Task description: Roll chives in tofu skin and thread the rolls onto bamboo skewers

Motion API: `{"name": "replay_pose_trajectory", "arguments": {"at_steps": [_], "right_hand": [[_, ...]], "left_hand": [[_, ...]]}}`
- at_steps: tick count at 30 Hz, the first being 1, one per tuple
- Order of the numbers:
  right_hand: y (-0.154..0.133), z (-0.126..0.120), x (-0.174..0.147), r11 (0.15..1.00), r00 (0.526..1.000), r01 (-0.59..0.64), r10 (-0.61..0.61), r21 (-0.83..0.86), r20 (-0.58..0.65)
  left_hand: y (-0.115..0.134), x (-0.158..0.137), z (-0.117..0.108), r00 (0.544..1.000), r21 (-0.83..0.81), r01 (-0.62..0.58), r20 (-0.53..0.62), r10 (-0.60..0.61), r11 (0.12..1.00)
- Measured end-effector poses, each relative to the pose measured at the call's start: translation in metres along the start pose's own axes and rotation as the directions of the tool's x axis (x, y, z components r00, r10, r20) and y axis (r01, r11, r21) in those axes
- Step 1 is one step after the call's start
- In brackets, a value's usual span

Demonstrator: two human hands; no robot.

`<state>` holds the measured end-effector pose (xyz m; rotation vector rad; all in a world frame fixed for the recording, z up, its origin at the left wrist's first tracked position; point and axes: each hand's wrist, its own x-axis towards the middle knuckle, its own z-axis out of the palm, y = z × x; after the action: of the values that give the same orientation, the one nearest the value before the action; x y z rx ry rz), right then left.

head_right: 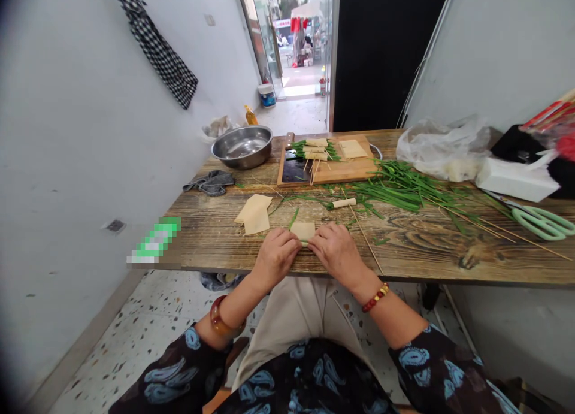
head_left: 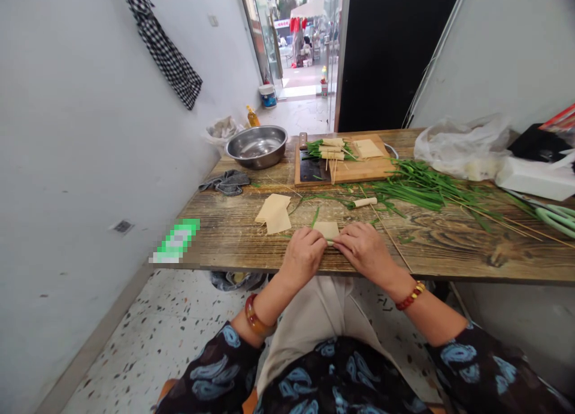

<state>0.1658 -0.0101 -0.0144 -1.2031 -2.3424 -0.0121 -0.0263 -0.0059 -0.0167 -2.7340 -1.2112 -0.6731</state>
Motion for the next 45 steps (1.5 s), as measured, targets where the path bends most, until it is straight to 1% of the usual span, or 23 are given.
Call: {"name": "replay_pose_trajectory", "arguments": {"at_steps": [3,6,9,12,16,20,22,24,29,32,34,38,41,43,45], "right_hand": [[-0.002,-0.002,-0.001,0.998,1.000,0.019,-0.019,-0.061,0.003],[-0.002,-0.002,-0.001,0.996,1.000,0.029,-0.029,-0.083,0.009],[0.000,-0.001,-0.002,0.999,1.000,0.021,-0.021,-0.050,-0.001],[0.003,0.001,-0.001,1.000,1.000,-0.018,0.018,0.022,-0.005],[0.009,-0.001,0.005,0.992,0.997,-0.059,0.052,0.109,0.064],[0.013,-0.004,0.015,0.982,0.986,-0.090,0.065,0.165,0.151],[0.015,-0.004,0.019,0.975,0.980,-0.111,0.075,0.194,0.185],[0.017,-0.003,0.022,0.968,0.973,-0.133,0.086,0.213,0.215],[0.019,-0.002,0.028,0.962,0.959,-0.172,0.115,0.210,0.260],[0.019,-0.004,0.031,0.958,0.951,-0.194,0.132,0.209,0.279],[0.018,-0.004,0.032,0.956,0.946,-0.212,0.148,0.202,0.290],[0.020,-0.001,0.030,0.955,0.941,-0.238,0.182,0.176,0.285],[0.025,0.000,0.026,0.957,0.952,-0.213,0.158,0.196,0.264],[0.029,-0.001,0.023,0.955,0.965,-0.184,0.131,0.232,0.225],[0.031,-0.004,0.021,0.948,0.983,-0.151,0.114,0.280,0.142]], "left_hand": [[0.001,-0.002,0.000,0.999,0.040,-0.044,-0.012,0.045,0.998],[0.001,-0.003,0.001,0.998,0.050,-0.062,-0.014,0.063,0.997],[0.000,-0.002,0.002,0.998,0.019,-0.060,0.000,0.060,0.998],[-0.002,0.000,0.003,1.000,-0.050,-0.018,0.006,0.019,0.999],[-0.003,0.002,0.001,0.998,-0.136,0.060,0.018,-0.058,0.989],[-0.001,0.003,-0.001,0.991,-0.120,0.129,0.035,-0.126,0.984],[-0.001,0.003,-0.002,0.989,-0.102,0.143,0.042,-0.139,0.985],[-0.001,0.003,-0.001,0.991,-0.091,0.130,0.047,-0.126,0.987],[-0.002,0.003,0.003,0.998,-0.091,0.050,0.030,-0.047,0.995],[-0.004,0.003,0.005,0.999,-0.150,0.051,0.003,-0.051,0.987],[-0.006,0.004,0.005,0.998,-0.186,0.068,0.008,-0.067,0.980],[-0.009,0.009,0.001,0.994,-0.158,0.090,0.070,-0.080,0.983],[-0.011,0.013,-0.001,0.990,-0.163,0.117,0.100,-0.101,0.980],[-0.012,0.015,-0.001,0.988,-0.201,0.130,0.114,-0.109,0.971],[-0.013,0.017,-0.001,0.987,-0.237,0.133,0.124,-0.106,0.962]]}}
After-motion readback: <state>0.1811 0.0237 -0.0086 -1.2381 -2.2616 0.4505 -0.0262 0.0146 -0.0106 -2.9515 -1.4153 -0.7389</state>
